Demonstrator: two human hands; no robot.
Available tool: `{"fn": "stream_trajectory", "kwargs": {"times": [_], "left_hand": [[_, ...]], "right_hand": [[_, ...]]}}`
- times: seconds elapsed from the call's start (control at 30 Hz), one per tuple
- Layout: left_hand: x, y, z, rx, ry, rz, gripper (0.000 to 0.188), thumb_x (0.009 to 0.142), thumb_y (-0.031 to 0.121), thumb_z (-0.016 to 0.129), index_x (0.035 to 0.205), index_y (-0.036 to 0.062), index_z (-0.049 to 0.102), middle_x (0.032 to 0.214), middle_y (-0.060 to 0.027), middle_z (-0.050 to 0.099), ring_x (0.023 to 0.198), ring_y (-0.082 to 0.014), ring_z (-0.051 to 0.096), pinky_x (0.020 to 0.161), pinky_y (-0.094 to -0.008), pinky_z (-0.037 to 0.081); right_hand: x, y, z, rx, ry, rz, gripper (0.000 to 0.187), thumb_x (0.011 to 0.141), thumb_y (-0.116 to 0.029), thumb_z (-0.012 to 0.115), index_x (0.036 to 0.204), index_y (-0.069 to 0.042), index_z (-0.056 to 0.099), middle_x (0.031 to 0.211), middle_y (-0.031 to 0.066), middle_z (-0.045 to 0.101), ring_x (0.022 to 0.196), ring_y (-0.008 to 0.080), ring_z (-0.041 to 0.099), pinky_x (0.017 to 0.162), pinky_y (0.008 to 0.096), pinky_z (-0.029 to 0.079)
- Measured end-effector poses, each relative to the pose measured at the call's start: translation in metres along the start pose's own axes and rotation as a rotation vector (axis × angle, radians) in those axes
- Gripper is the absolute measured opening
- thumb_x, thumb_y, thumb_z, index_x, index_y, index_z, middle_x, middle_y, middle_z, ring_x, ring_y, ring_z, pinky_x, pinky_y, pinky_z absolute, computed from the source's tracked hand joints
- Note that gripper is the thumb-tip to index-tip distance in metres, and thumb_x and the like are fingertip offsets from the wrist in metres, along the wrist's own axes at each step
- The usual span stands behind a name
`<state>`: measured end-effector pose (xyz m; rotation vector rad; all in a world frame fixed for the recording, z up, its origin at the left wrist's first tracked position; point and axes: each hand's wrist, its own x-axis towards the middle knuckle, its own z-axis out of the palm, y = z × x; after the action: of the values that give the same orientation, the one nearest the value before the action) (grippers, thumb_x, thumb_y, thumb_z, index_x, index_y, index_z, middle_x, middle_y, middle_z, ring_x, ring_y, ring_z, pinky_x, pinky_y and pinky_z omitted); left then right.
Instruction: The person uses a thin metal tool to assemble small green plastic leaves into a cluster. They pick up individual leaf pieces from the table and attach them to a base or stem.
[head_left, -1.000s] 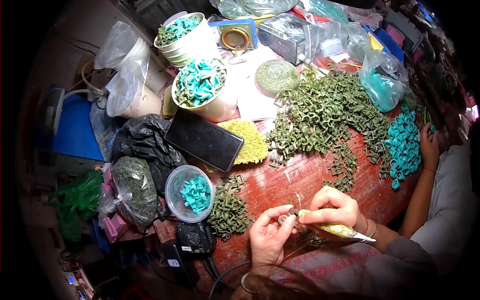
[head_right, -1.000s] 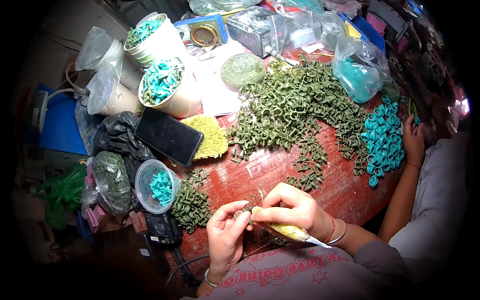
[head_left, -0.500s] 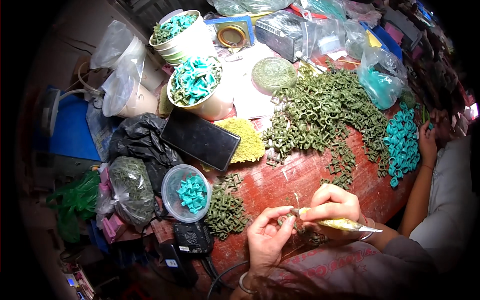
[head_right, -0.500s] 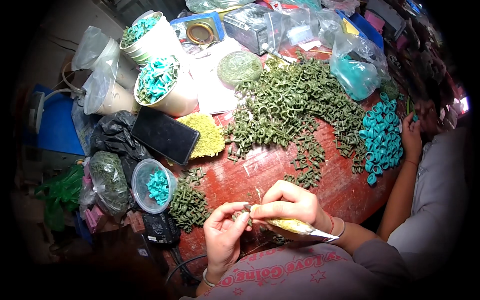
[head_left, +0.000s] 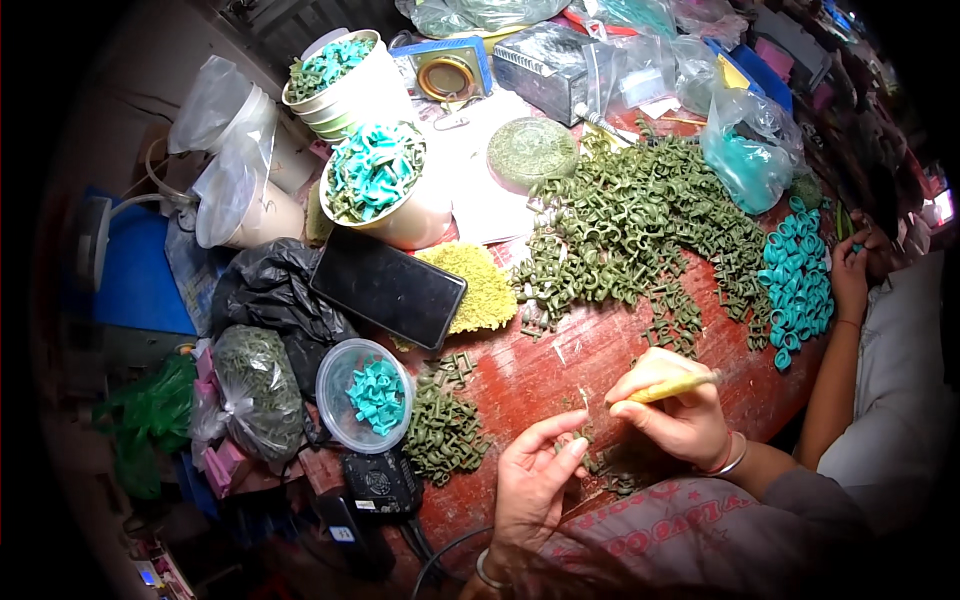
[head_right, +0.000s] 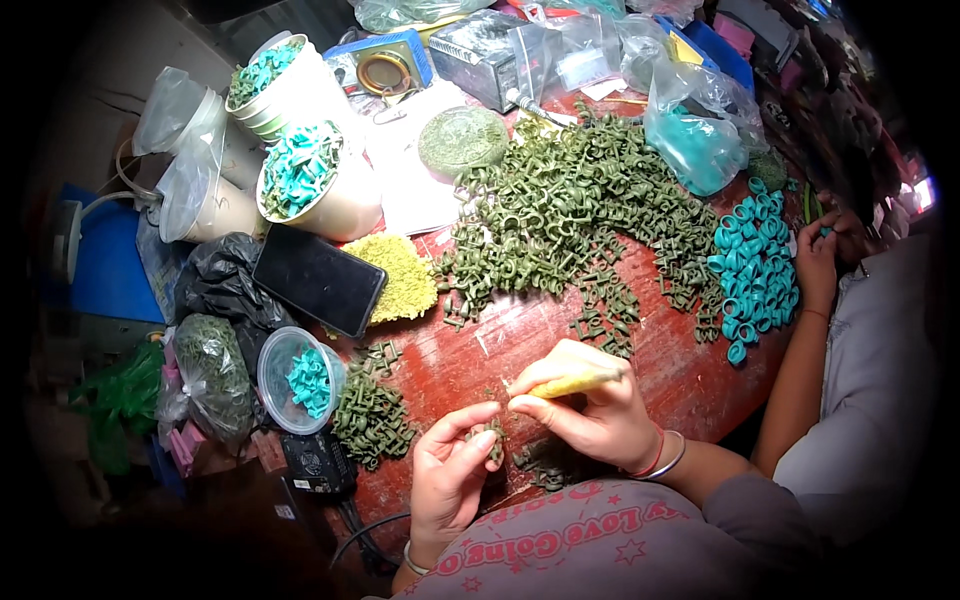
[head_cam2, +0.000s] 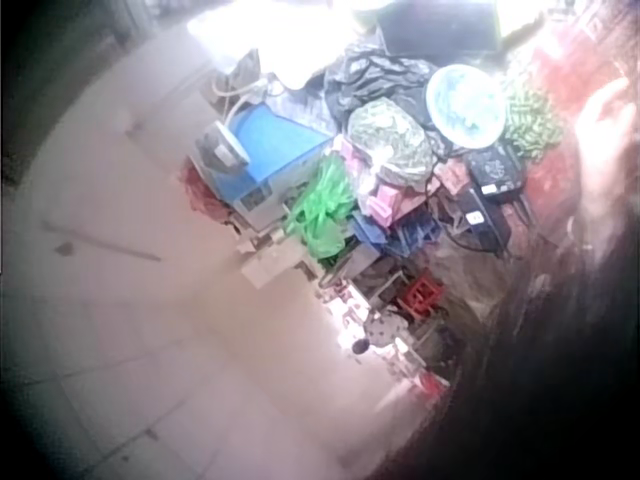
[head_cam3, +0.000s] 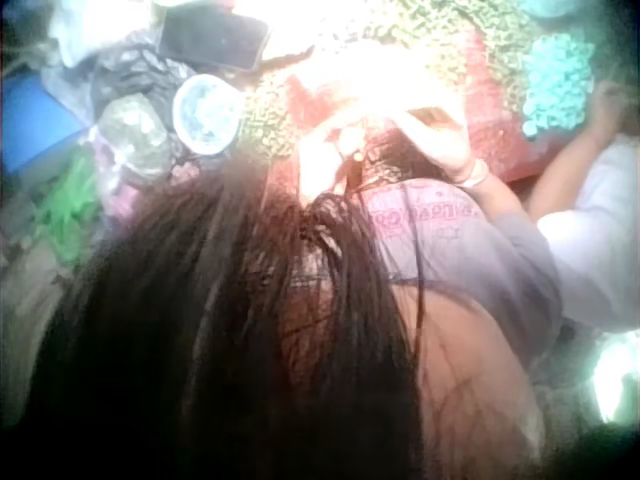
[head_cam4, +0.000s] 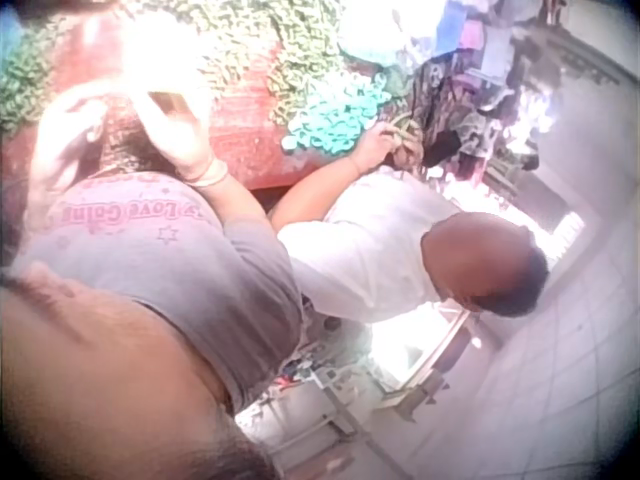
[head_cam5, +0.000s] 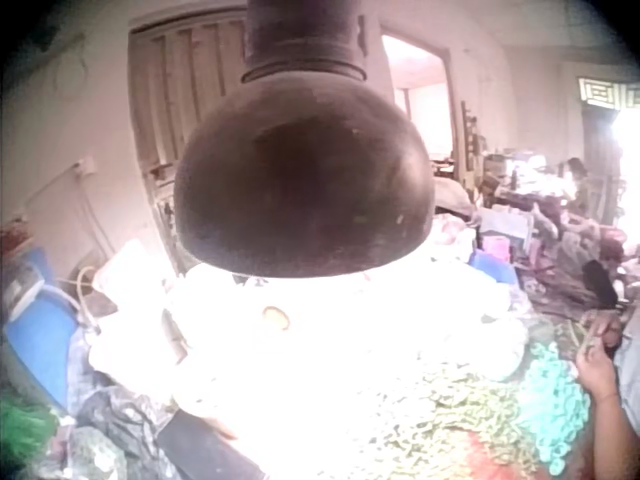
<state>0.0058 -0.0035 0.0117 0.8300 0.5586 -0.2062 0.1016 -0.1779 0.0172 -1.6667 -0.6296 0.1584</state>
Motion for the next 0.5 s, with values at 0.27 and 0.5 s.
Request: {"fn": "stream_trajectory", "kwargs": {"times": [0.27,0.5], "left_hand": [[0.001,0.002,-0.001,-0.078,-0.018,-0.041,0.030,0.091,-0.005,0.062,0.121,-0.0076,0.060,0.094,-0.0087,0.065,0.077,-0.0108,0.059,0.072,-0.0232,0.049],[0.002,-0.002,-0.004,-0.091,-0.031,-0.002,0.031,0.091,-0.005,0.062,0.121,-0.0076,0.059,0.095,-0.0087,0.065,0.077,-0.0107,0.059,0.072,-0.0228,0.049]], "right_hand": [[0.004,-0.010,-0.002,-0.140,-0.068,-0.123,0.015,0.079,-0.002,0.079,0.091,-0.006,0.071,0.083,0.0030,0.069,0.072,0.0201,0.063,0.063,0.0311,0.051],[0.002,-0.010,0.000,-0.116,-0.127,-0.103,0.017,0.079,-0.001,0.079,0.093,-0.007,0.071,0.084,0.0064,0.064,0.074,0.0196,0.063,0.063,0.0300,0.052]]}}
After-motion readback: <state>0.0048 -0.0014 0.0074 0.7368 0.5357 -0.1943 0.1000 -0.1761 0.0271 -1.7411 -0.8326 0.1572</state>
